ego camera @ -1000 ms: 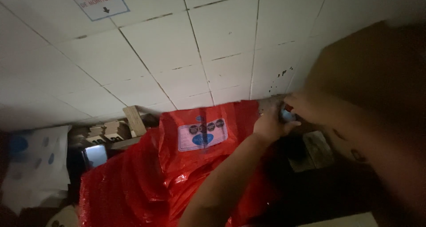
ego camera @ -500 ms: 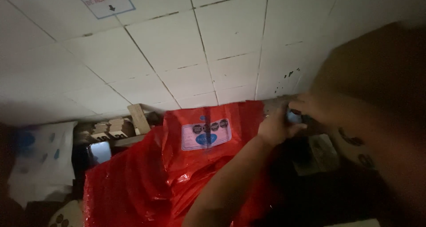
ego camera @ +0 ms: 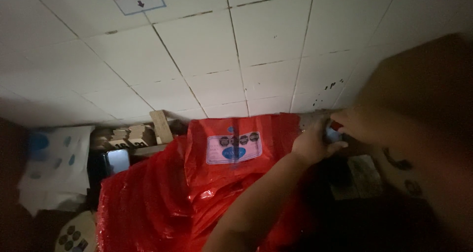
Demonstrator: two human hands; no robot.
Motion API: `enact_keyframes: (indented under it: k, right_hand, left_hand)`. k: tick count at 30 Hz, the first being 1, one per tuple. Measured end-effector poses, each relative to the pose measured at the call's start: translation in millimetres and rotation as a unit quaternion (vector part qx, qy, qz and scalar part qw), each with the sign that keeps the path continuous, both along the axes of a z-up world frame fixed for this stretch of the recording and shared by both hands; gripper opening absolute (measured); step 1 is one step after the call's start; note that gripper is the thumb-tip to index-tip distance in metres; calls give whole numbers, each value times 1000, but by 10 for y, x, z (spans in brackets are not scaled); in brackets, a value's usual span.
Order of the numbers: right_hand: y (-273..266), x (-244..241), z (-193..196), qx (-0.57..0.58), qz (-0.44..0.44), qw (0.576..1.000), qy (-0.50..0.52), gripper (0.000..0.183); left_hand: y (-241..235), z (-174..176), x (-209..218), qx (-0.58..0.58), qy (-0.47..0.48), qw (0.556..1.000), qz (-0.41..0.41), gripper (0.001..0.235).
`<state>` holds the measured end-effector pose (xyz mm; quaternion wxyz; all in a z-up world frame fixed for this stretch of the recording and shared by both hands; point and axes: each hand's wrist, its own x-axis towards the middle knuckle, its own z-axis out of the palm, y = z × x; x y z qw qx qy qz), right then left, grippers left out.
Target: The person is using a manual stamp to apply markings to a stack of red plastic bags, inking the stamp between applications.
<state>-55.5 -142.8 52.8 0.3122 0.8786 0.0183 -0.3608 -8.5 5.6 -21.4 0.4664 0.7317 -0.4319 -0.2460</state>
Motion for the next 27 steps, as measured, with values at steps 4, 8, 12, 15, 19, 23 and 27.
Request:
enact_keyframes:
  k: [4, 8, 12, 15, 19, 23, 27]
  right_hand:
    - [7, -16, 25, -58, 28, 998, 24, 93]
    - [234, 74, 249, 115, -232, 957, -128, 43]
    - [29, 167, 3, 127, -272, 942, -152, 56]
    - [-12, -24, 276, 293, -278, 904, -142, 49]
    - [-103, -33, 245, 245, -195, 938, -151, 17]
    - [47, -24, 153, 216, -276, 919, -178, 40]
    - [232, -93, 411, 194, -307, 905, -222, 46]
  left_hand:
    - [-36, 283, -5, 56, -6, 998, 16, 89]
    - [-19, 494, -16, 154, 25, 988, 7, 87]
    - [4, 489, -19, 178, 47, 983, 1, 92]
    - [-14, 500, -49, 150, 38, 988, -3, 79]
    - [-33, 499, -43, 118, 25, 993, 17, 88]
    - [-10, 497, -32, 128, 33, 991, 3, 89]
    - [-17, 595, -68, 160, 38, 986, 27, 84]
